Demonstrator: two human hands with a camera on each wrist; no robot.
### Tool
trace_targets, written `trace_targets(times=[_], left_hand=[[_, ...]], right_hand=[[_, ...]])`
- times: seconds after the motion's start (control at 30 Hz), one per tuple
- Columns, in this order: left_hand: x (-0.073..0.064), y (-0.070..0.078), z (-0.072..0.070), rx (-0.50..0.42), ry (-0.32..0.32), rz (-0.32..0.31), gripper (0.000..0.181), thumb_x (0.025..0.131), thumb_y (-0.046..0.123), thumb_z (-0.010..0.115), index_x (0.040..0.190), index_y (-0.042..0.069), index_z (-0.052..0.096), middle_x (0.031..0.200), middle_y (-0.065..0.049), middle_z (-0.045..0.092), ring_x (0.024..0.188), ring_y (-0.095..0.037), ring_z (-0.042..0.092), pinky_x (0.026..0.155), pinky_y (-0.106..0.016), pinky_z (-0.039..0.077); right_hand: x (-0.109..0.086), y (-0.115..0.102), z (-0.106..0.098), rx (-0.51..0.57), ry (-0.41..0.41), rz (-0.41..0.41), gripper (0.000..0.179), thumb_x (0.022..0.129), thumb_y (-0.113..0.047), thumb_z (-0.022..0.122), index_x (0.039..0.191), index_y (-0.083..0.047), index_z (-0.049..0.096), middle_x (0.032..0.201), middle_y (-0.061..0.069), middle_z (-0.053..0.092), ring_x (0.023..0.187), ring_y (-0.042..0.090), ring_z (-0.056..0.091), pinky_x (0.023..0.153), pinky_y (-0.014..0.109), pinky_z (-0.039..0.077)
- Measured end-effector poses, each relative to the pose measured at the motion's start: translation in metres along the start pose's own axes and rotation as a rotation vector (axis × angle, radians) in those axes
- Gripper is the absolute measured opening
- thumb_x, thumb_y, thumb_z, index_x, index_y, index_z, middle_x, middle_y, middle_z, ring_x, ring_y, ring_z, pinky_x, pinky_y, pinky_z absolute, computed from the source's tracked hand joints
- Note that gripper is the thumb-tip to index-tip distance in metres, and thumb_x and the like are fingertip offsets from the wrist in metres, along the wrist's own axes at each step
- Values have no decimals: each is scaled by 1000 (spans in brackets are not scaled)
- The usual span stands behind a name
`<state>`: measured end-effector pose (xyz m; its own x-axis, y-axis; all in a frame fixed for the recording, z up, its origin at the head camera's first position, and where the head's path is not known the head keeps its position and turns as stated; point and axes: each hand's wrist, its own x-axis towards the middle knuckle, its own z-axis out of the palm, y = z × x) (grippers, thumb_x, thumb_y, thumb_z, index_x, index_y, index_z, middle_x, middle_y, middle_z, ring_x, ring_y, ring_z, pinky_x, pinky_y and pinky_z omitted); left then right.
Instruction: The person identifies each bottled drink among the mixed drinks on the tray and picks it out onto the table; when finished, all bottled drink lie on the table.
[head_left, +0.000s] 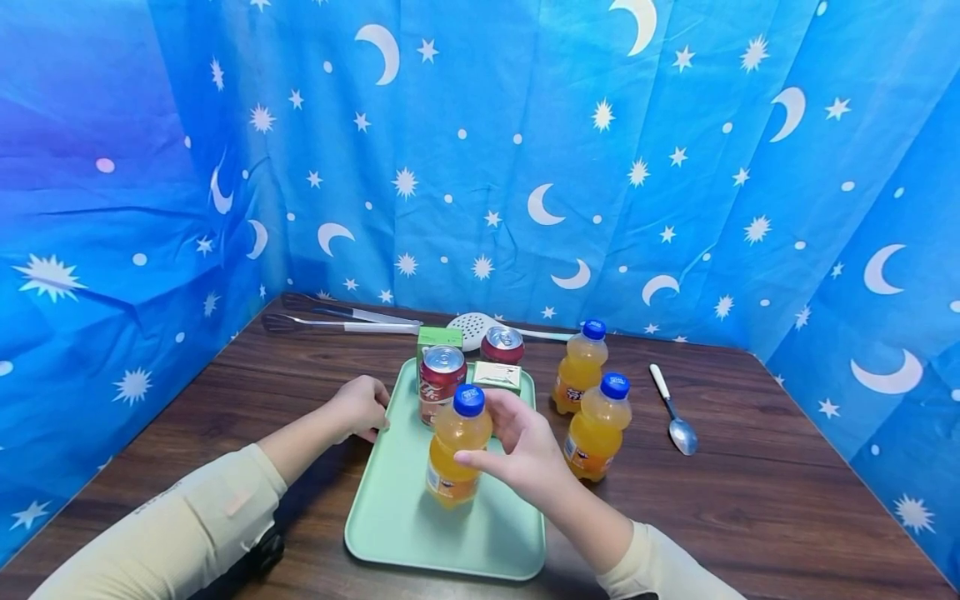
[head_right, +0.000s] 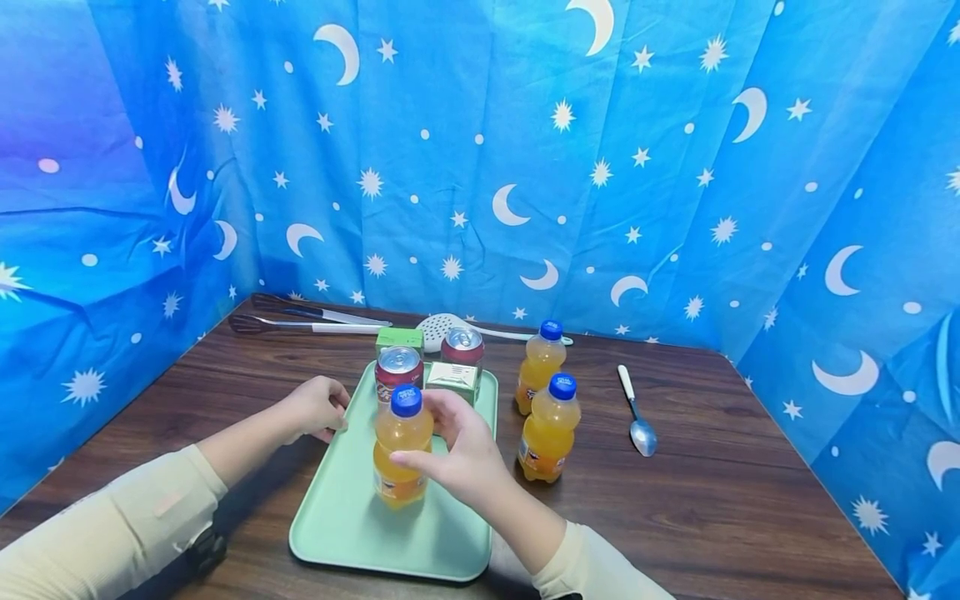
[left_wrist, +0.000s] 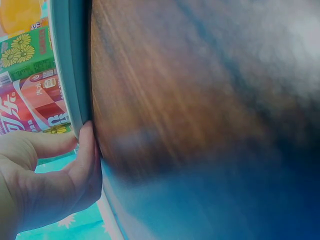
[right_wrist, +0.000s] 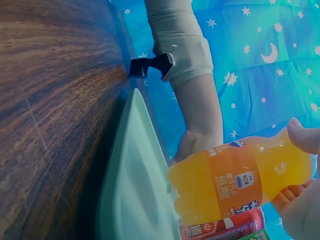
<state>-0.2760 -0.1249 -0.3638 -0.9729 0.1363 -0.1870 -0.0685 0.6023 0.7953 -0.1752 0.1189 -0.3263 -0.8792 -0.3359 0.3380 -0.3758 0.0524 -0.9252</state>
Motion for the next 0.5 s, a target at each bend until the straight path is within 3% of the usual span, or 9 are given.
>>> trace_targets(times=[0.5], left_hand=[[2,-1,0,-15,-2,1,23,73,-17,64,94,-11,56,83,-18,52,67,-24,62,54,-32,58]], right_hand=[[-18,-9,-17,55,20,-10,56,75,-2,77,124,-5,51,123,10,57,117,21,53,97,32,44]])
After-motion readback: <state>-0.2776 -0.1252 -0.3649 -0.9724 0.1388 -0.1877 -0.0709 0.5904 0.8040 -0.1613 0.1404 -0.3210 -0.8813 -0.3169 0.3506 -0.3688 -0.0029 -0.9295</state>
